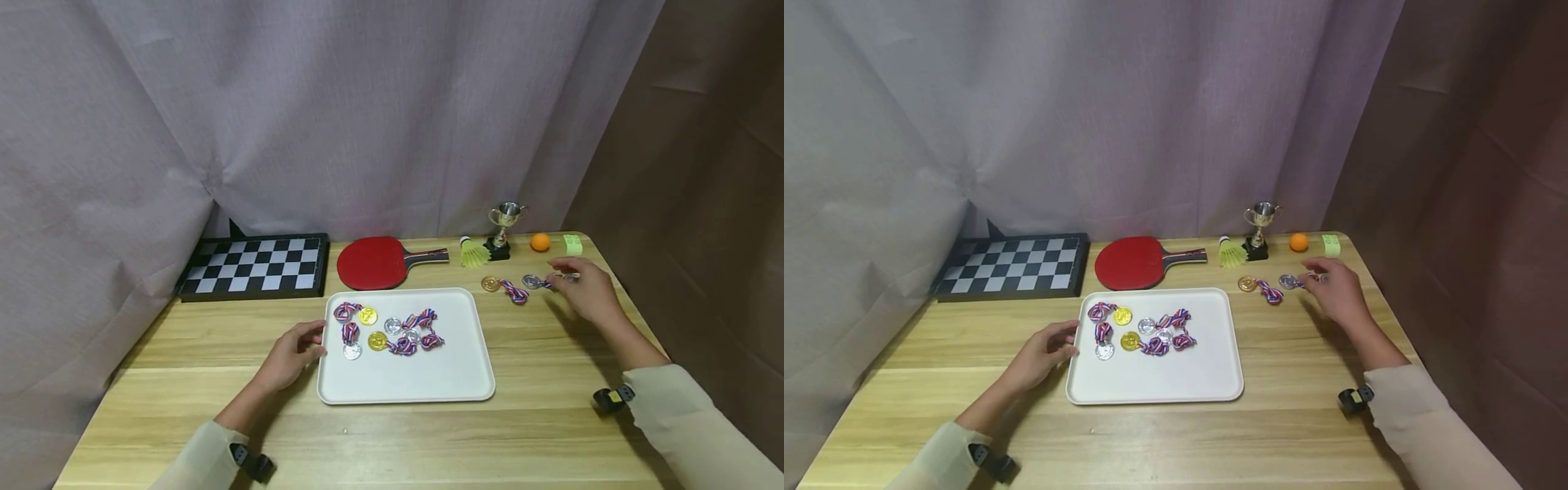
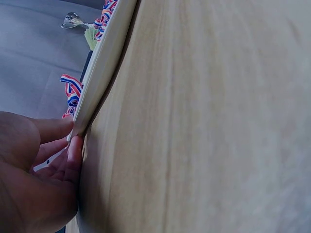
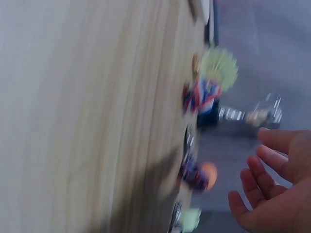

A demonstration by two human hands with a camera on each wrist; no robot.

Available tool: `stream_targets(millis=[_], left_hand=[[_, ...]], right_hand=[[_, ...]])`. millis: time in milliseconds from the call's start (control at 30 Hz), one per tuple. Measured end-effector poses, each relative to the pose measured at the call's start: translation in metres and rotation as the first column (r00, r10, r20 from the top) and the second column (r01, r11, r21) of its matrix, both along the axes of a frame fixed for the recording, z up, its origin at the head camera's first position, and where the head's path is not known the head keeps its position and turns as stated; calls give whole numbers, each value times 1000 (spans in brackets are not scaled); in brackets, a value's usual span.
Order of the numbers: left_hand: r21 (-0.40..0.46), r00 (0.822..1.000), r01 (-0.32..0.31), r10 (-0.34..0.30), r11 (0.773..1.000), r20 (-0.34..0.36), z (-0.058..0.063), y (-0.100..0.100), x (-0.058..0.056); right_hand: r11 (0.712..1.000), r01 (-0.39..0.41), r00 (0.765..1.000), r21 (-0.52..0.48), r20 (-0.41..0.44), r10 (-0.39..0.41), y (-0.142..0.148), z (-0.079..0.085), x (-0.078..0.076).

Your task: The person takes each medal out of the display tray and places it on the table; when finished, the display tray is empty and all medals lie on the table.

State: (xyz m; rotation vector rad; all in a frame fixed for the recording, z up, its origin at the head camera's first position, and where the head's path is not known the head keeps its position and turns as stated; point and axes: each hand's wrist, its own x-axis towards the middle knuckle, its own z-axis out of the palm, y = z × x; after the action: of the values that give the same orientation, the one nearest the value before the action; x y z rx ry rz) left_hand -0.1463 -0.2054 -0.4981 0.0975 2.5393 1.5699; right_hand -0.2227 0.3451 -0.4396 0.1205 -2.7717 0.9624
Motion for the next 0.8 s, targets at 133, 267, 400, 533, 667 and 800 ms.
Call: stream_targets(millis=[133,267,400,533,667,800], left_hand=[[2,1000,5,-5,1000,-6,1,0,0],[7,1000,9,-9,1000,-7,2,0,0],[8,1000,17,-16,1000,-26,4,0,1],[8,998,24,-24,1000,-53,5,1,2],[-1,999,16,-16,1000,-50,5,3,1],[5,999,23,-23,1000,-49,5,3,2]], right_hand=[[997,-74,997,-25,8,74,-31,3,10],[980,-179,983,-85,38,182,-64,4,20],[947,-281,952,-156,80,296,-98,0,28],[910,-350,915,-220,128,383,-128,-5,36],[878,-401,878,-260,162,450,-154,-12,42],[848,-454,841,-275,181,509,-177,-19,48]])
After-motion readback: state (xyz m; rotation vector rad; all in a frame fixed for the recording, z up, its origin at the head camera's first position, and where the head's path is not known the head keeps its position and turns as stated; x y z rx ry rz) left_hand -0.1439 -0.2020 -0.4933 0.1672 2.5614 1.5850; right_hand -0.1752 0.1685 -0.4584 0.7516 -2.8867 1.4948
